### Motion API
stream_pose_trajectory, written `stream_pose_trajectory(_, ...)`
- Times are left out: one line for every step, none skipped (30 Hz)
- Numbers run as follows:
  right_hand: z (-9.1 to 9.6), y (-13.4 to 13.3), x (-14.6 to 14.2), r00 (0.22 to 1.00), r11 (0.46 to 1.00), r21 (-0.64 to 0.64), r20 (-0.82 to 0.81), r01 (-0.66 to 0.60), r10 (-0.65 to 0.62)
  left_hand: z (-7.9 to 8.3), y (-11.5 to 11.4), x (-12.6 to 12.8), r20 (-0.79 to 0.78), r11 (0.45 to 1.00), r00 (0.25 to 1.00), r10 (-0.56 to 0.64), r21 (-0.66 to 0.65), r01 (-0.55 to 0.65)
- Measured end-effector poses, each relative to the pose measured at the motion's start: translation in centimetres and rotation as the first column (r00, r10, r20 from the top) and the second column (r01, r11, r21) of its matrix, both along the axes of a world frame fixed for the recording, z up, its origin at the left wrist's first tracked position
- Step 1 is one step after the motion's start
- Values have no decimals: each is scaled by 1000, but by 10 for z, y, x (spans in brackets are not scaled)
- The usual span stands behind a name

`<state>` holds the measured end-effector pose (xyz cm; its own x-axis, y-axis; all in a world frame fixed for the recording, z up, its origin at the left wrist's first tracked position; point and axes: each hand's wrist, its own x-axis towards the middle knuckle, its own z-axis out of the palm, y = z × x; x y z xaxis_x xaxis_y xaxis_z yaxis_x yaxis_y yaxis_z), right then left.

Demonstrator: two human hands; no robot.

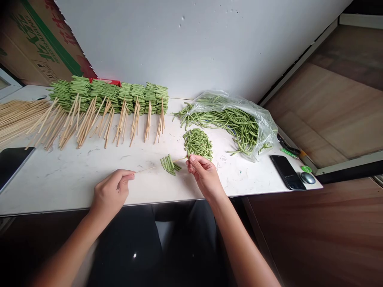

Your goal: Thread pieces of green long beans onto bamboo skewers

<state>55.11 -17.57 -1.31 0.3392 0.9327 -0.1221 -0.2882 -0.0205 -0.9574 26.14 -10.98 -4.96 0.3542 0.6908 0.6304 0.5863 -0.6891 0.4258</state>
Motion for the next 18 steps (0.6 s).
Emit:
stream_pose_trajectory(0,0,0,1000,1000,0,-6,-1,1,0,0,0,3,1000,1000,0,2,0)
stream_pose_trajectory(0,0,0,1000,1000,-1,-8,-1,1,1,0,0,6,1000,1000,0,2,0)
stream_pose_trajectory(0,0,0,1000,1000,-3,-6,0,0,1,0,1,9,1000,1000,2,2,-2)
stream_pose_trajectory(0,0,0,1000,1000,-5,-5,2,-2,1,0,1,10,1000,1000,4,-1,-4)
stream_pose_trajectory(0,0,-1,1000,1000,-8,-5,4,-4,1,0,1,8,1000,1000,6,-5,-6)
stream_pose_trajectory(0,0,-1,1000,1000,-10,-9,5,-5,2,0,1,6,1000,1000,7,-9,-7)
stream_pose_trajectory(0,0,-1,1000,1000,-11,-15,6,-6,2,0,1,6,1000,1000,8,-10,-8)
stream_pose_trajectory(0,1,-1,1000,1000,-12,-21,5,-5,2,0,1,6,1000,1000,8,-11,-8)
stream_pose_trajectory(0,1,-1,1000,1000,-13,-26,4,-5,2,0,1,7,1000,1000,7,-10,-7)
stream_pose_trajectory(0,1,-1,1000,1000,-15,-31,2,-3,2,0,1,9,1000,1000,6,-8,-6)
stream_pose_trajectory(0,1,-1,999,1000,-14,-37,2,-2,1,0,1,13,1000,1000,6,-4,-6)
stream_pose_trajectory(0,0,-1,999,1000,-14,-42,2,-3,1,0,1,13,1000,1000,6,-4,-6)
stream_pose_trajectory(0,0,-1,999,1000,-14,-46,3,-4,0,0,1,13,1000,1000,6,-6,-6)
stream_pose_trajectory(1,0,-1,999,1000,-14,-46,4,-5,0,0,1,11,1000,1000,8,-9,-8)
stream_pose_trajectory(1,0,-1,999,1000,-15,-41,5,-6,-1,0,0,9,1000,1000,10,-13,-10)
stream_pose_trajectory(1,0,-1,999,1000,-17,-33,5,-5,-1,0,0,6,1000,1000,13,-19,-12)
stream_pose_trajectory(1,0,-1,1000,1000,-18,-23,4,-4,-1,0,0,4,1000,1000,15,-24,-15)
stream_pose_trajectory(1,0,-1,1000,1000,-18,-14,3,-3,-1,0,0,2,999,1000,17,-29,-17)
